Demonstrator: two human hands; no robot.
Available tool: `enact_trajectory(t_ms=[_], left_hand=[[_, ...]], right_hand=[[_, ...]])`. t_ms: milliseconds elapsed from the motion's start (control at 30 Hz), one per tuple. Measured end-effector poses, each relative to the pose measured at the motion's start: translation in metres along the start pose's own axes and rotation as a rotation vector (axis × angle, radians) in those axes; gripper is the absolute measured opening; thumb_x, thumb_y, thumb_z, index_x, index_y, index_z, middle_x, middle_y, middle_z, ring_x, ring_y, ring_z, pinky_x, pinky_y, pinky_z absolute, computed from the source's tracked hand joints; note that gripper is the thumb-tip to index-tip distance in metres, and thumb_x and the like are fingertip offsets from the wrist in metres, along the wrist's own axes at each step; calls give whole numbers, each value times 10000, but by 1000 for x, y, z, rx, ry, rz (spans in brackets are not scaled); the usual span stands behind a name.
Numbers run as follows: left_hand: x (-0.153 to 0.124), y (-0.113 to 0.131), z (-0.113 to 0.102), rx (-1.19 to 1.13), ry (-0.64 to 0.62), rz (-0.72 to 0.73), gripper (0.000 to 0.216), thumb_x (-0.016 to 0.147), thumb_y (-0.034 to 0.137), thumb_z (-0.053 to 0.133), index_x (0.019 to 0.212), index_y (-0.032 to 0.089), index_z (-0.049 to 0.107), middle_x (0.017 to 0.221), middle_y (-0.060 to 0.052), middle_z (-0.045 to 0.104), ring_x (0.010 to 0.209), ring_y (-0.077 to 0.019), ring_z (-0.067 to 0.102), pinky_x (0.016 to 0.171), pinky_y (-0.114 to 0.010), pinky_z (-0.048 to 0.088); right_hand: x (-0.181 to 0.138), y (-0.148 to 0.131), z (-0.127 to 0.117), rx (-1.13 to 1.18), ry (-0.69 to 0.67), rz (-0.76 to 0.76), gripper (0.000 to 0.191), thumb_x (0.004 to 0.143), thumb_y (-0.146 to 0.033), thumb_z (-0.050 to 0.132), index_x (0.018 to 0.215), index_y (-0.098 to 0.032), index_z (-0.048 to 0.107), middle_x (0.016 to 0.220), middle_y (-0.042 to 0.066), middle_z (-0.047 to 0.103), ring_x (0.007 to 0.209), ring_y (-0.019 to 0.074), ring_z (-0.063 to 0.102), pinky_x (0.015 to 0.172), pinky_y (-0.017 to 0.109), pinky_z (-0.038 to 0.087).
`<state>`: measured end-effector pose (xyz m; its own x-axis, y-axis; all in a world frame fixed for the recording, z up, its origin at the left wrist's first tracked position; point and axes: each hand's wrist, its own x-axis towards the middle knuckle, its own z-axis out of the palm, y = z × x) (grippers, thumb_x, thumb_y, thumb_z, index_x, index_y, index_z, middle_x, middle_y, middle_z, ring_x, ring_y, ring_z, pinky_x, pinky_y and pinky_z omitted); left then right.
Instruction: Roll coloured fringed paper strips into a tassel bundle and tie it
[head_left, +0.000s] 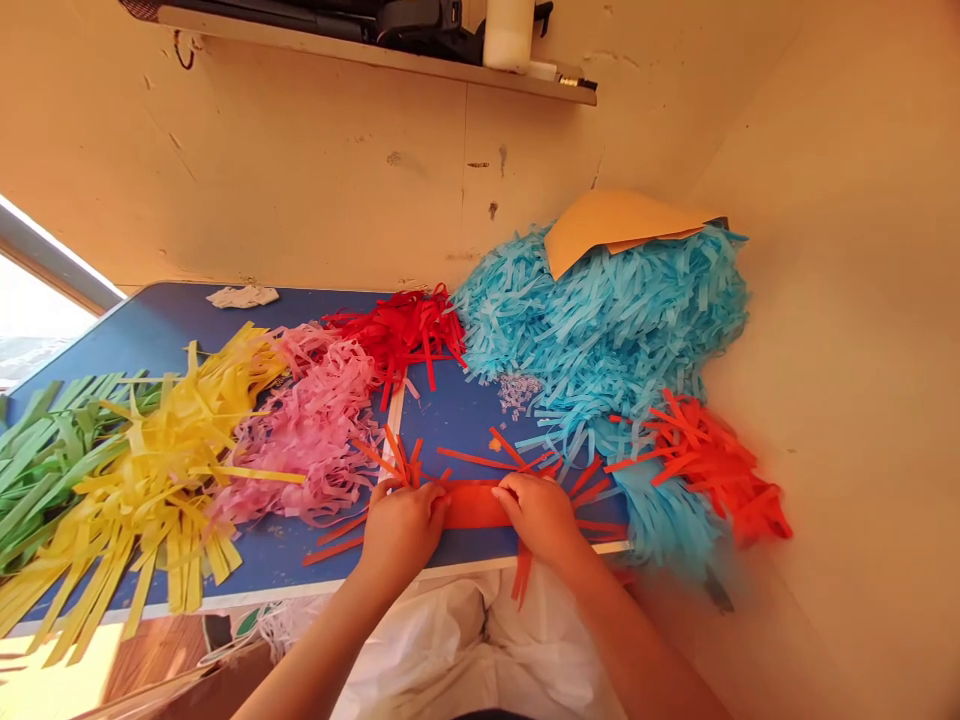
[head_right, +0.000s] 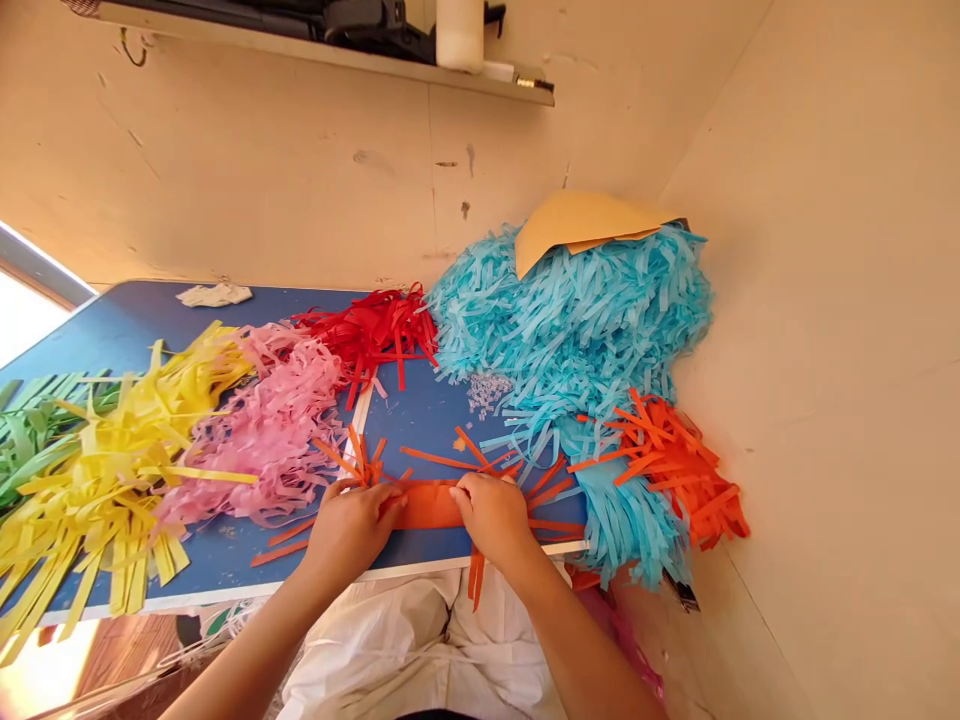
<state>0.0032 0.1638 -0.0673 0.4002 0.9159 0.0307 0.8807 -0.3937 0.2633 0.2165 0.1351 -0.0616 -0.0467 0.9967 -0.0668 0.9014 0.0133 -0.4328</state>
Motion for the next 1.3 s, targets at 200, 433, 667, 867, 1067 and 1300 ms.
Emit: enact_trajectory(t_ms=[200,433,667,867,1067,1300], left_hand=[[10,6,5,128,70,-1,350,950,322,441,844,179,742,659,-117,751,651,-284,714,819,-455,454],[17,2,7,181,82,35,341,923,322,476,714,186,707,590,-94,720,582,-254,669,730,-395,441],[15,3,2,180,91,69,302,931,312,505,753,171,705,592,-93,708,603,-287,669,731,-428,443],[12,-2,4,107,243,333,194,923,162,541,1024,227,693,1125,-87,721,1083,-303,610,951,-480,388],[7,-2,3,51,131,571,234,897,72,504,860,209,690,855,-33,718,877,-223,642,1015,-492,360],[-2,15,-8,45,130,453,145,855,303,607,895,205,706,903,-69,729,873,-273,655,1091,-635,250]], right_hand=[[5,0,9,-110,58,80,177,972,-280,566,828,-229,655,828,27,738,707,206,677,571,290,335],[6,6,15,-145,95,65,188,971,-309,575,805,-240,630,807,2,731,693,182,672,565,280,338],[8,13,18,-174,153,57,189,933,-347,646,782,-234,627,776,-6,718,654,179,649,557,285,323],[-3,38,-17,-232,367,108,124,958,-259,554,934,-200,661,925,95,719,820,253,644,712,352,384],[-36,3,-2,-95,324,-502,235,921,-139,510,1113,-188,636,1108,98,695,996,240,611,907,398,395],[-14,19,11,-213,232,-612,177,954,-134,493,944,-179,664,834,58,699,790,199,586,744,373,349]])
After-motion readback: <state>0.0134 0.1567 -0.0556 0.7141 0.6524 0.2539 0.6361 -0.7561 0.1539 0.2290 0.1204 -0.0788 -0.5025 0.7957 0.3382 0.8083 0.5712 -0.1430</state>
